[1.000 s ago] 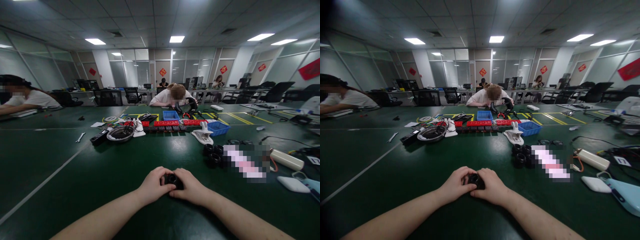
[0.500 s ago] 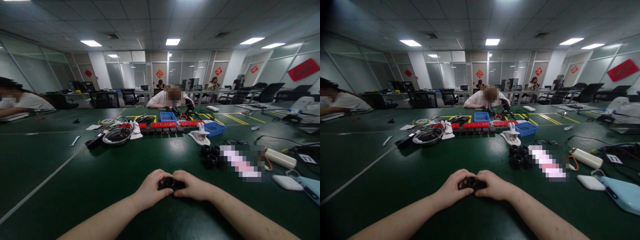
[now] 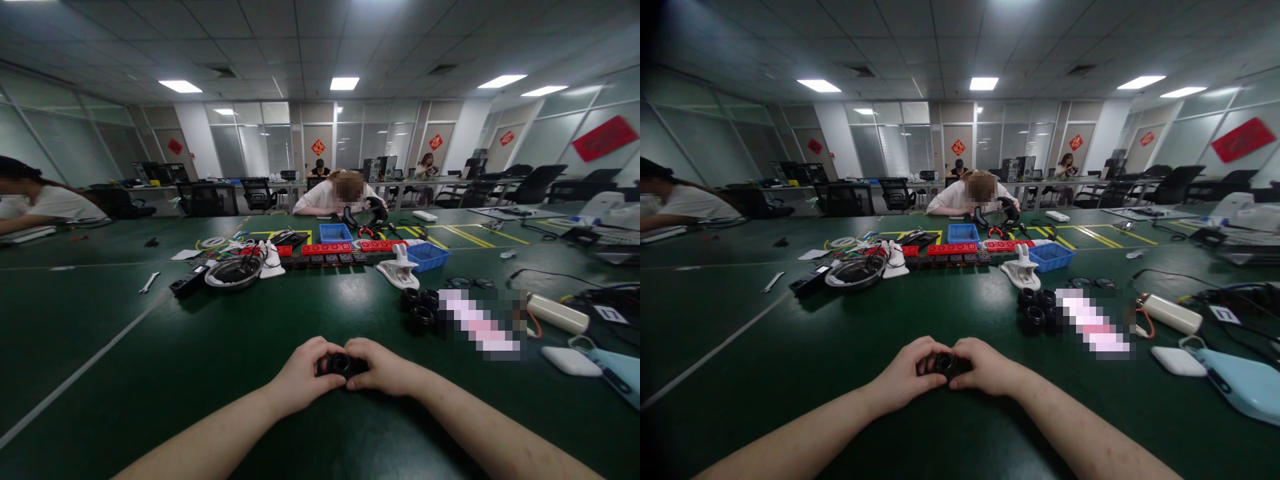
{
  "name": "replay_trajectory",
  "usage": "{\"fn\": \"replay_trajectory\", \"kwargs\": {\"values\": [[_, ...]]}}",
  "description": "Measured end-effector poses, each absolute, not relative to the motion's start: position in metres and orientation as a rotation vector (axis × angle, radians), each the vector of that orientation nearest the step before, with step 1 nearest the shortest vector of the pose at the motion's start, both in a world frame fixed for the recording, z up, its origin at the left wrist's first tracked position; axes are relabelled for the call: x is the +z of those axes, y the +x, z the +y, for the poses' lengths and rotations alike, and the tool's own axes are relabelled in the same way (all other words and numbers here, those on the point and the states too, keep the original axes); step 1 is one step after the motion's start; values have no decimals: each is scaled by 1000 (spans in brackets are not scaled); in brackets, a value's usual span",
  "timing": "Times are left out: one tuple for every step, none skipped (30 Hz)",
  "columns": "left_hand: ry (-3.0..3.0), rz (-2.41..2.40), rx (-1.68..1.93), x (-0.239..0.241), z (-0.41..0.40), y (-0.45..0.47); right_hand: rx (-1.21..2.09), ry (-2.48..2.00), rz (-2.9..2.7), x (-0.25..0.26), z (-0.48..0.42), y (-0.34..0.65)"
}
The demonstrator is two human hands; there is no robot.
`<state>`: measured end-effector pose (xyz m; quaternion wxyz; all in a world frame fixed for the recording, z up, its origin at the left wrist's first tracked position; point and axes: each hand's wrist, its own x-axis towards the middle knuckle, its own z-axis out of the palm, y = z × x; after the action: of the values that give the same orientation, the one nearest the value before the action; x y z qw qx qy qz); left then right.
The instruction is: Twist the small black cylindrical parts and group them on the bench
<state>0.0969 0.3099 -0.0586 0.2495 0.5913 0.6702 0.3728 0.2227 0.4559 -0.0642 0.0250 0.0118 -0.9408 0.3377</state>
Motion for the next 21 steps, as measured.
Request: {"fn": "replay_trajectory", "kwargs": {"values": [[1612,1826,1013,-59,310,97,1042,27,-2908,-65,456,223],[1614,1830,1012,-59,310,98,1038,17,-2904,-65,456,223],[1617,1834,1014,-60,310,98,1033,3,-2898,-66,456,222],[1619,1838,1019,-61,310,98,1024,-19,-2892,-67,455,222],[1617,1844,1027,-62,311,98,1009,-49,-2887,-68,454,222],[1614,1851,1033,-63,311,99,987,-84,-2886,-69,453,222],[1611,1862,1038,-63,311,99,955,-122,-2888,-70,451,221],[1606,1873,1039,-64,310,100,913,-158,-2890,-71,449,221],[1601,1886,1038,-64,310,100,862,-189,-2890,-72,446,221],[1595,1900,1034,-64,310,101,803,-217,-2887,-72,443,221],[1588,1917,1030,-64,310,103,737,-248,-2881,-73,440,220],[1579,1942,1027,-63,309,104,668,-282,-2875,-73,436,220],[1568,1973,1022,-62,309,106,601,-318,-2870,-73,433,220],[1557,2008,1014,-61,308,108,539,-351,-2870,-73,430,220],[1548,2044,1008,-60,308,109,485,-382,-2874,-73,428,220],[1544,2072,1004,-59,307,111,445,-406,-2882,-73,426,220],[1548,2086,1009,-59,307,112,423,-417,-2889,-72,425,220],[1561,2083,1018,-58,306,113,424,-411,-2892,-72,425,221],[1581,2066,1030,-57,306,114,447,-387,-2888,-71,425,221],[1599,2045,1043,-56,306,113,494,-346,-2881,-70,427,222],[1611,2023,1052,-56,306,113,556,-293,-2872,-69,429,223]]}}
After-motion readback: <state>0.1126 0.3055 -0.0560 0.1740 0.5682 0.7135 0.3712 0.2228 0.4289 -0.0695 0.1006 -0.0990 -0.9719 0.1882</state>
